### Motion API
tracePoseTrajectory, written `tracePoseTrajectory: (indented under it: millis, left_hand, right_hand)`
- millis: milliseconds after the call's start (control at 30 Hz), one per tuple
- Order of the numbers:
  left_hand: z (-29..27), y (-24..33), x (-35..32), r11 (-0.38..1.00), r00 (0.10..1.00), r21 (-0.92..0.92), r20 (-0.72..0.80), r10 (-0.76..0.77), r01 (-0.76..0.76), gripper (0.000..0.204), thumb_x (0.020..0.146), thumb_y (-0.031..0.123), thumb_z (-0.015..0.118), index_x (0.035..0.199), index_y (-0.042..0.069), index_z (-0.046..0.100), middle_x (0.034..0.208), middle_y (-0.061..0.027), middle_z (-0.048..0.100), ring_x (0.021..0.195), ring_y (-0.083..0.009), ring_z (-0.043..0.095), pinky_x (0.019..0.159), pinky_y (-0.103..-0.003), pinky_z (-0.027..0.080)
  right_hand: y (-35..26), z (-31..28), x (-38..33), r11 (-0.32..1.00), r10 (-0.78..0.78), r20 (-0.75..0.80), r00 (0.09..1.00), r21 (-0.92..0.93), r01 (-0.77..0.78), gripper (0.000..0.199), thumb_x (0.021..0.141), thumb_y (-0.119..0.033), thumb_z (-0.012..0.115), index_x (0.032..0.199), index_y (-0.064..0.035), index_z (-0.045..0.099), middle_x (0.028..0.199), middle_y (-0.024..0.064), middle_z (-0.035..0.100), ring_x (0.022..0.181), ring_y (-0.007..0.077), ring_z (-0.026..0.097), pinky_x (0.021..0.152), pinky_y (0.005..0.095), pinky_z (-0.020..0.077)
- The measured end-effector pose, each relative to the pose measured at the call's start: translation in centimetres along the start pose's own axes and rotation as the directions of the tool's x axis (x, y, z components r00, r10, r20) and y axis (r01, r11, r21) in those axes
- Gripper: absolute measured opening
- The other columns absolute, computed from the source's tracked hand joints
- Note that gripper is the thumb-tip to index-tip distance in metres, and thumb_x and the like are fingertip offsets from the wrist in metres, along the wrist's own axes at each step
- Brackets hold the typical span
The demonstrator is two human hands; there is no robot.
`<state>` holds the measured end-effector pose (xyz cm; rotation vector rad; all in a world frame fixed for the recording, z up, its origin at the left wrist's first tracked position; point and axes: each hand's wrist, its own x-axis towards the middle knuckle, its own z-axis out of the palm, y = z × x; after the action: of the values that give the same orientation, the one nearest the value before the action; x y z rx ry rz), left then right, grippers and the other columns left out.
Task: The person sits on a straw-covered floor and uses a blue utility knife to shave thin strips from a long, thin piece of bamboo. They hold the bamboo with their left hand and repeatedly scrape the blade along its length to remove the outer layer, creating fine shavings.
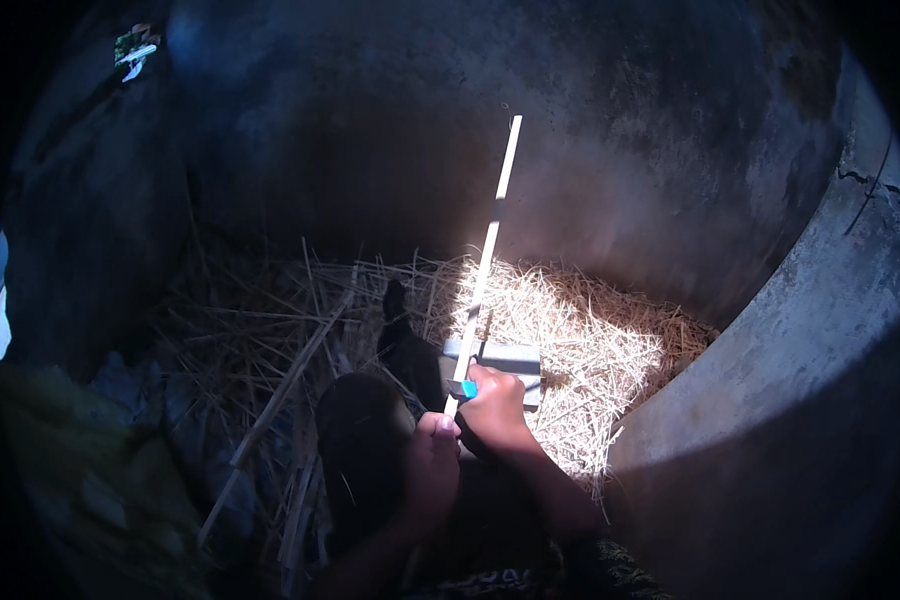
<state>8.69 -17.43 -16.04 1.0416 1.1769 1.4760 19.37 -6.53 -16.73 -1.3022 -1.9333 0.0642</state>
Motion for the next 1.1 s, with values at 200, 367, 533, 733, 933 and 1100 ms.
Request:
tracePoseTrajectory:
  millis: [200, 367, 533, 733, 933, 1100]
  left_hand:
    - [0.2, -0.8, -0.4, 0.942, 0.984, 0.288, 0.085, 0.156, -0.174, 0.025, 0.107, 0.025, 0.046, 0.091, 0.008, 0.055, 0.068, 0.0038, 0.047, 0.060, -0.0040, 0.044, 0.055, -0.024, 0.038]
    - [0.6, -1.0, -0.3, 0.993, 0.993, 0.100, 0.112, 0.044, -0.055, 0.026, 0.107, 0.027, 0.047, 0.092, 0.008, 0.055, 0.067, 0.0039, 0.045, 0.059, -0.0040, 0.042, 0.054, -0.023, 0.036]
    - [0.6, -0.5, -0.1, 0.990, 0.991, 0.138, 0.136, -0.003, -0.016, 0.028, 0.107, 0.030, 0.045, 0.095, 0.007, 0.055, 0.065, 0.0009, 0.050, 0.058, -0.0072, 0.049, 0.055, -0.028, 0.041]
    - [2.0, -1.0, -1.8, 0.965, 0.966, 0.259, 0.256, -0.024, -0.045, 0.030, 0.107, 0.031, 0.044, 0.096, 0.006, 0.056, 0.062, -0.0050, 0.055, 0.057, -0.0139, 0.059, 0.056, -0.033, 0.046]
    - [1.9, -1.6, -1.1, 0.980, 0.973, 0.199, 0.224, -0.045, 0.000, 0.031, 0.107, 0.032, 0.046, 0.095, 0.006, 0.057, 0.060, -0.0041, 0.055, 0.056, -0.0131, 0.057, 0.055, -0.033, 0.045]
    - [1.6, -0.6, -1.6, 0.973, 0.966, 0.231, 0.251, -0.069, 0.009, 0.028, 0.106, 0.030, 0.048, 0.097, 0.006, 0.058, 0.062, -0.0062, 0.056, 0.055, -0.0139, 0.056, 0.055, -0.033, 0.045]
  right_hand:
    - [2.9, -2.7, 9.5, 0.915, 0.355, -0.133, 0.925, -0.151, -0.373, 0.012, 0.081, -0.012, 0.066, 0.085, -0.0107, 0.077, 0.074, 0.0209, 0.069, 0.073, 0.0404, 0.069, 0.068, 0.0481, 0.0549]
    - [3.8, -4.2, 11.0, 0.954, 0.217, -0.182, 0.959, -0.167, -0.247, 0.013, 0.082, -0.012, 0.063, 0.082, -0.0063, 0.074, 0.073, 0.0223, 0.068, 0.073, 0.0414, 0.069, 0.066, 0.0481, 0.0551]
    - [4.2, -2.4, 4.0, 0.977, -0.080, -0.139, 0.987, -0.208, 0.050, 0.004, 0.067, -0.005, 0.067, 0.070, -0.0041, 0.065, 0.066, 0.0191, 0.064, 0.065, 0.0391, 0.066, 0.063, 0.0489, 0.0532]
    - [9.8, -8.9, 13.1, 0.887, 0.382, -0.283, 0.879, -0.153, -0.435, 0.017, 0.087, -0.016, 0.065, 0.081, -0.0036, 0.075, 0.077, 0.0227, 0.071, 0.078, 0.0409, 0.071, 0.072, 0.0482, 0.0566]
    - [8.7, -9.6, 11.2, 0.863, 0.054, -0.166, 0.985, -0.488, -0.130, 0.014, 0.080, -0.014, 0.063, 0.079, -0.0079, 0.076, 0.072, 0.0195, 0.070, 0.066, 0.0373, 0.071, 0.062, 0.0461, 0.0571]
    - [6.7, -7.7, 2.7, 0.928, -0.212, -0.087, 0.973, -0.330, 0.173, 0.005, 0.076, -0.012, 0.066, 0.073, -0.0092, 0.069, 0.062, 0.0134, 0.065, 0.056, 0.0323, 0.067, 0.053, 0.0431, 0.0533]
